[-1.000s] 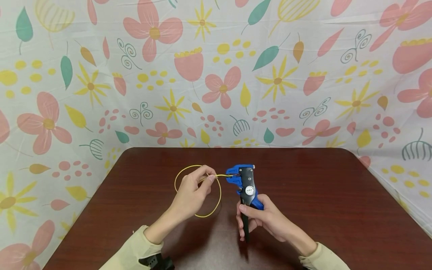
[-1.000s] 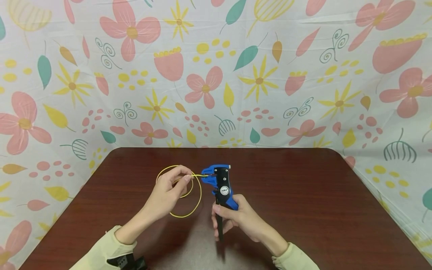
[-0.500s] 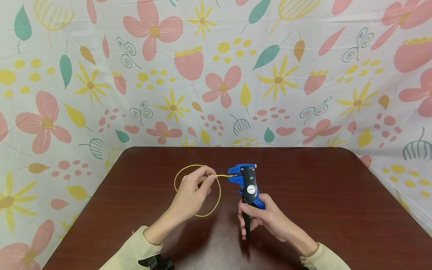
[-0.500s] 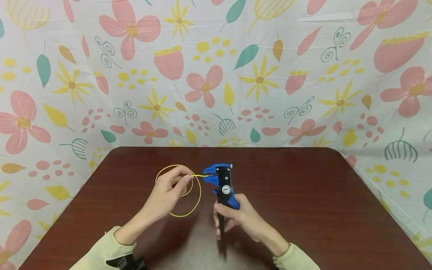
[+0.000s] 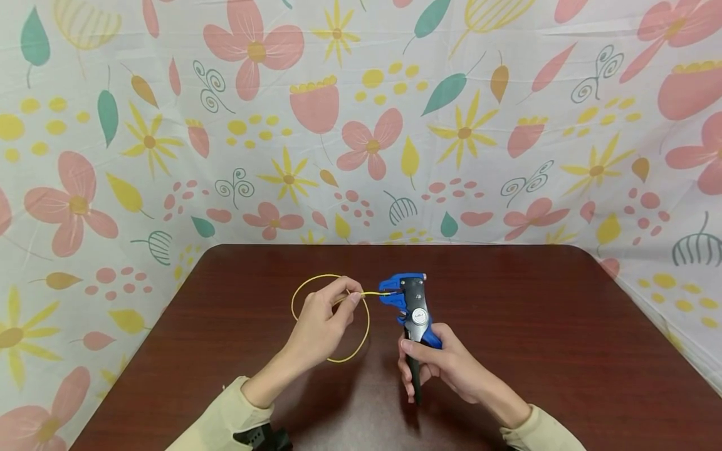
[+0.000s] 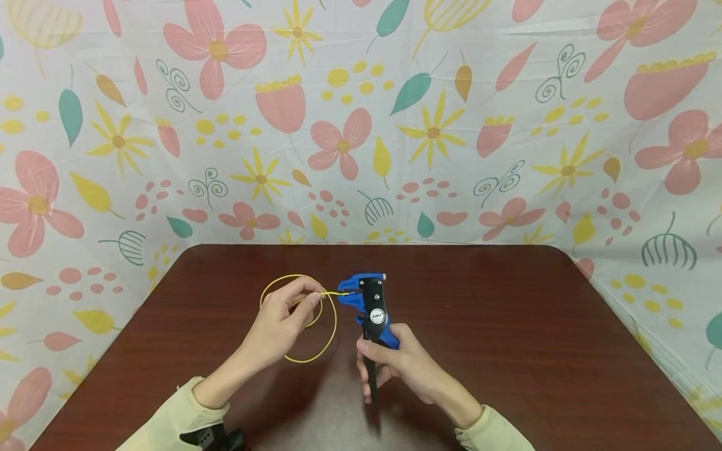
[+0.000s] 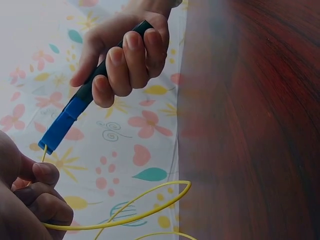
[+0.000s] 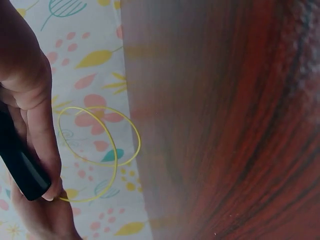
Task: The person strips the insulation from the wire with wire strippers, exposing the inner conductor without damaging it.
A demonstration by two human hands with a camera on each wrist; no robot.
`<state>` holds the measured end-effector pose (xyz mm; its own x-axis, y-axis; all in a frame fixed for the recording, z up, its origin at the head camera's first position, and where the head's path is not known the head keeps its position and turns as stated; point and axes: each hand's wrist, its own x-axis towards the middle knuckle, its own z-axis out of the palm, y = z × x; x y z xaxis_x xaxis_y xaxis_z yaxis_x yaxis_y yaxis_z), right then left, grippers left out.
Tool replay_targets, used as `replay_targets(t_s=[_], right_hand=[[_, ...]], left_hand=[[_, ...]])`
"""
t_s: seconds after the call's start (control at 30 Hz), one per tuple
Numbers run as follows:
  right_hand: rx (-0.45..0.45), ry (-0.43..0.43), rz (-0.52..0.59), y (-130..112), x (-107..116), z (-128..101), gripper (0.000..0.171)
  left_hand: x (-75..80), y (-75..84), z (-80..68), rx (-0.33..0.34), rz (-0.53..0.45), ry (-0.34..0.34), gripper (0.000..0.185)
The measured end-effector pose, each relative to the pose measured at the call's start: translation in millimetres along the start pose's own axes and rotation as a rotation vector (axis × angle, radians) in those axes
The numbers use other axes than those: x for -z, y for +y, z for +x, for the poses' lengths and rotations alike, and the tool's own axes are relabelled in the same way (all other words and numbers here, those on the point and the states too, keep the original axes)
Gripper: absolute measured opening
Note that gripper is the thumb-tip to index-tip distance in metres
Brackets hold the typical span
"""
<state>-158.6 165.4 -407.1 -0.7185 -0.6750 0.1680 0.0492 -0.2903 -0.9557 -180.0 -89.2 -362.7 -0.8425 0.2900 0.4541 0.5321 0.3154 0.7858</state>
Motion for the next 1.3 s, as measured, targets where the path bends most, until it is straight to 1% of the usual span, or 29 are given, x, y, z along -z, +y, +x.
replay_targets(t_s=[0.23, 0.33, 0.57, 0.7, 0.83, 1.03, 1.13, 1.2, 1.3], right_hand=[[0.038, -0.01, 0.004, 1.1, 1.3, -0.4, 0.029], [0.037, -0.001, -0.007, 0.4, 0.4, 0.4, 0.03], [-0.004, 0.073, -0.073, 0.0, -3.1, 1.0, 0.027], [0.019, 0.081, -0.119, -0.3, -3.8, 1.4, 0.028], [0.024, 0.103, -0.152, -1.6, -5.3, 1.9, 0.033], [-0.008, 0.208, -0.189, -3.2, -9.1, 3.1, 0.047], [-0.015, 0.233, -0.189, -3.2, -10.0, 4.1, 0.05], [-0.017, 0.222, -0.178, -3.1, -9.7, 4.1, 0.049], [-0.017, 0.193, -0.157, -3.0, -8.8, 2.9, 0.042]], left_hand=[[1.2, 2.3, 1.1, -0.013, 0.03, 0.0, 0.011], [1.2, 2.9, 1.1, -0.012, 0.031, -0.006, 0.011], [1.7, 3.7, 0.9, -0.009, 0.02, -0.017, 0.011], [2.1, 4.4, 0.7, -0.011, 0.014, -0.023, 0.011], [1.9, 5.0, 0.7, -0.013, 0.013, -0.027, 0.011], [1.6, 5.2, 0.6, -0.009, 0.0, -0.031, 0.011], [1.6, 4.4, 0.5, 0.0, 0.001, -0.029, 0.011], [1.7, 3.6, 0.2, 0.009, -0.003, -0.029, 0.011], [2.4, 2.8, -0.2, 0.02, -0.006, -0.026, 0.012]])
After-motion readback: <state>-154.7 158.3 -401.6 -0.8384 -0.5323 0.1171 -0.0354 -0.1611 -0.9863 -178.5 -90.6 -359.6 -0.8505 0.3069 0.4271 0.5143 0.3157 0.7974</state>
